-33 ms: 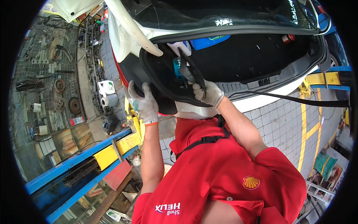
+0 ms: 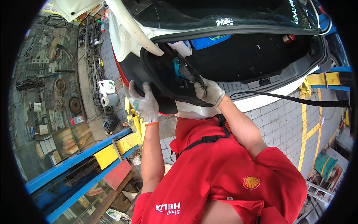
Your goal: The person removes the trunk liner, disconnects the taillight wiring, and replaces the taillight assembly on a white car. They then reinstall the trunk liner and close the trunk.
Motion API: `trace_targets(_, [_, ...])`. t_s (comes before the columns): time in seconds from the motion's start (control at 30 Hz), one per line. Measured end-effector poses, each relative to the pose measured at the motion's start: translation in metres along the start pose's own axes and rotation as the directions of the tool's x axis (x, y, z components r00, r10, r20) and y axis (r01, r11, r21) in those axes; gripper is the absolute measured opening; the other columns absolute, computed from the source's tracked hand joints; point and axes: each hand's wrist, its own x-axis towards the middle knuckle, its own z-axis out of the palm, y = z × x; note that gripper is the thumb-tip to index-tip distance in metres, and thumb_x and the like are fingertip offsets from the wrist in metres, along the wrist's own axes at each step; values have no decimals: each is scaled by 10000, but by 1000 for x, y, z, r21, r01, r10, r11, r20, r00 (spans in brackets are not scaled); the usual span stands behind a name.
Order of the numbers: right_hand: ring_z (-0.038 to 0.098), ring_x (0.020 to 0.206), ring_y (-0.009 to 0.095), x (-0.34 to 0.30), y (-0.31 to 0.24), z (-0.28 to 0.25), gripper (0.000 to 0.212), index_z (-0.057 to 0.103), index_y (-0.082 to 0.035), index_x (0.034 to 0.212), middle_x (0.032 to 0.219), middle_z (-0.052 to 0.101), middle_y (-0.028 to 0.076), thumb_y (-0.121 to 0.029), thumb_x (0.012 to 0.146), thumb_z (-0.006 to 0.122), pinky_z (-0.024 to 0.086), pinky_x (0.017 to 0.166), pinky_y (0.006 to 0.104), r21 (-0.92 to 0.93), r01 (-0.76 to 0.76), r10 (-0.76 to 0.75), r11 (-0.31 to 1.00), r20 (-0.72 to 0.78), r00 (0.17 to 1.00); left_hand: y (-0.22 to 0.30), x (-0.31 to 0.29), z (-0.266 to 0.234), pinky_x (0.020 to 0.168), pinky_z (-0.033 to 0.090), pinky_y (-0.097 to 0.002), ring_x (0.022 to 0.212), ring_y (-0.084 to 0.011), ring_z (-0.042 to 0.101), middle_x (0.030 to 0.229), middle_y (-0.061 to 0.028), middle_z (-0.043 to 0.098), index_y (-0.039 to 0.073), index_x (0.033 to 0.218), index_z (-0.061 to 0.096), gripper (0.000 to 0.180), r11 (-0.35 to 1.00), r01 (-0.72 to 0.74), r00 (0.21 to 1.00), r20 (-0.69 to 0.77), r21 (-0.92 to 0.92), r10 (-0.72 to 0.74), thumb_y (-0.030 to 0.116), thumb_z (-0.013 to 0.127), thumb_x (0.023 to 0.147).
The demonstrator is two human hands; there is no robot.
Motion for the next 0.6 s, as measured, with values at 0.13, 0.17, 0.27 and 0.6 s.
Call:
trace_targets(0.13, [630, 700, 91, 3, -4, 4, 426, 597, -21, 1472, 1005, 691, 22, -340, 1191, 581, 542, 601, 239, -313, 181, -213, 932, -71, 974, 0, 1, 1, 1284, 396, -460, 1489, -375, 525, 1619, -239, 456, -54, 1546, 540, 645, 999, -34, 998, -47, 18, 35, 285, 770, 1048])
trace_targets(0.17, [679, 737, 101, 3, -4, 5, 471, 578, -18, 1532, 1070, 736, 42, -334, 1183, 601, 581, 626, 245, -386, 240, -271, 891, -27, 962, 1, 1, 2, 1280, 399, -461, 1488, -373, 526, 1621, -237, 456, -57, 1543, 542, 644, 999, -33, 998, -48, 38, 35, 283, 771, 1046])
trace_targets(0.27, [744, 993, 170, 6, -2, 9, 555, 526, -36, 1625, 1377, 697, 104, -308, 1158, 653, 654, 731, 298, -493, 220, -275, 841, -40, 961, 2, 1, 1, 1273, 402, -463, 1519, -370, 498, 1633, -235, 450, -54, 1545, 549, 645, 1000, 7, 1000, -24, -2, -7, 280, 774, 1042])
trace_targets(0.6, [673, 1279, 181, 28, -8, 9, 568, 467, -33, 1685, 1494, 659, 86, -220, 1164, 595, 658, 917, 385, -714, 107, -170, 692, -16, 985, -4, 3, 2, 1315, 327, -473, 1617, -368, 388, 1666, -229, 481, 8, 1559, 576, 644, 991, 13, 999, -32, 134, -9, 394, 744, 1071])
